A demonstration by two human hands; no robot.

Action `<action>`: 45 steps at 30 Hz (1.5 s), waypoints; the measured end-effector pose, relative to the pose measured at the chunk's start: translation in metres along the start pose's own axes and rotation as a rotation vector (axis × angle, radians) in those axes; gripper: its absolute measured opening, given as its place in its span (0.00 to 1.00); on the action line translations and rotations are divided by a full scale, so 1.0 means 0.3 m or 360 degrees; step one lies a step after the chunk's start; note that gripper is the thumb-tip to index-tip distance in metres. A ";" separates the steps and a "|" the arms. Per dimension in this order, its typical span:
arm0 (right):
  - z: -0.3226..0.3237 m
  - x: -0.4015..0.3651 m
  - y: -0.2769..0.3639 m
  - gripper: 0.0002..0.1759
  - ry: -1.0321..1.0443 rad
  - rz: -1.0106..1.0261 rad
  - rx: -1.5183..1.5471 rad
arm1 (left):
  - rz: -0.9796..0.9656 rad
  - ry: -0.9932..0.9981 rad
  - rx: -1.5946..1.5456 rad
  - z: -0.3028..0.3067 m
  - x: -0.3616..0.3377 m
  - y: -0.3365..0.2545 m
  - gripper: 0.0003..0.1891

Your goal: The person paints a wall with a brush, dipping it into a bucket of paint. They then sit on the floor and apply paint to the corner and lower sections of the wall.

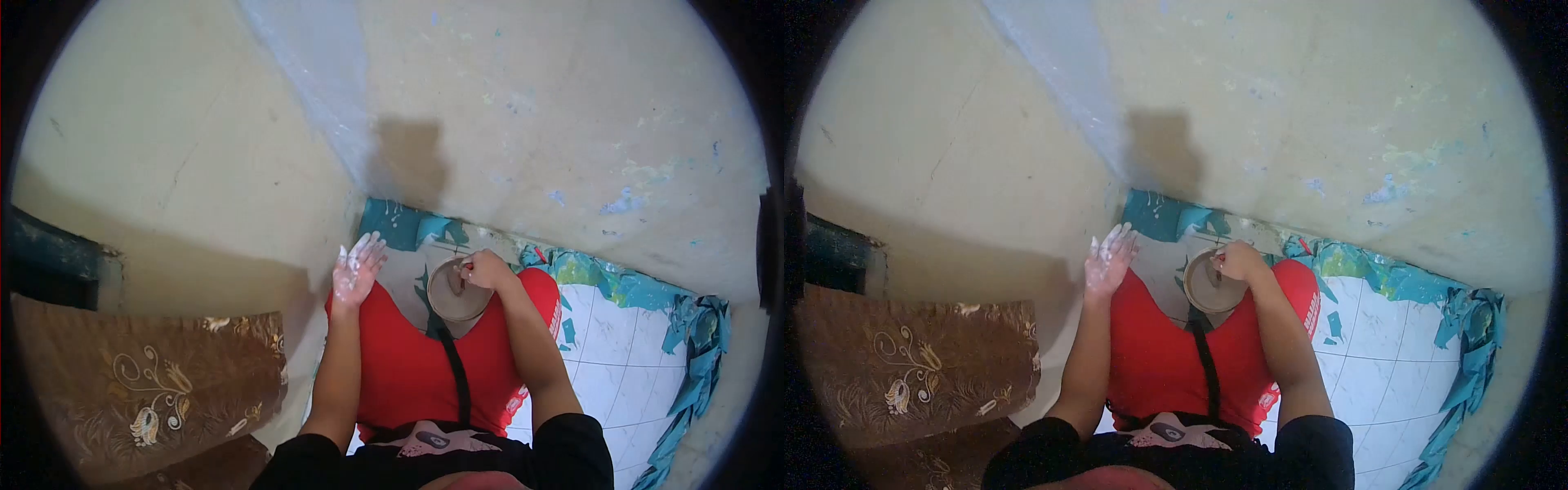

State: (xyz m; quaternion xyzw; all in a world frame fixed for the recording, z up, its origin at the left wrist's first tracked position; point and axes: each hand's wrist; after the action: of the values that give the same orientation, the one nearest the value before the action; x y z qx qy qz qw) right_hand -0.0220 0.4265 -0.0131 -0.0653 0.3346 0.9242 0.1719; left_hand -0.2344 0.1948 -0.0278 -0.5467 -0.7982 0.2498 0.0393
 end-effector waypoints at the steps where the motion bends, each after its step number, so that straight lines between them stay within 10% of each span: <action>1: -0.026 0.008 -0.017 0.14 0.0020 -0.0004 0.0004 | 0.0025 0.0060 -0.0230 0.013 0.013 0.019 0.34; 45: -0.191 0.137 -0.160 0.15 0.0403 0.0101 -0.0216 | -0.0052 -0.0459 0.0323 0.076 0.047 0.091 0.07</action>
State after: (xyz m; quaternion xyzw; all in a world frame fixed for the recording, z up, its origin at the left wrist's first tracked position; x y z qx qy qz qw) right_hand -0.0427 0.4354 -0.0954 -0.1822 0.2923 0.9341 0.0942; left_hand -0.2244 0.2069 -0.0628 -0.4854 -0.7751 0.4042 -0.0167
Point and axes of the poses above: each hand's wrist, its own x-axis towards the middle knuckle, its own z-axis out of the back of the hand, y = z × x, and after that the axes turned 8 degrees about z, right-handed
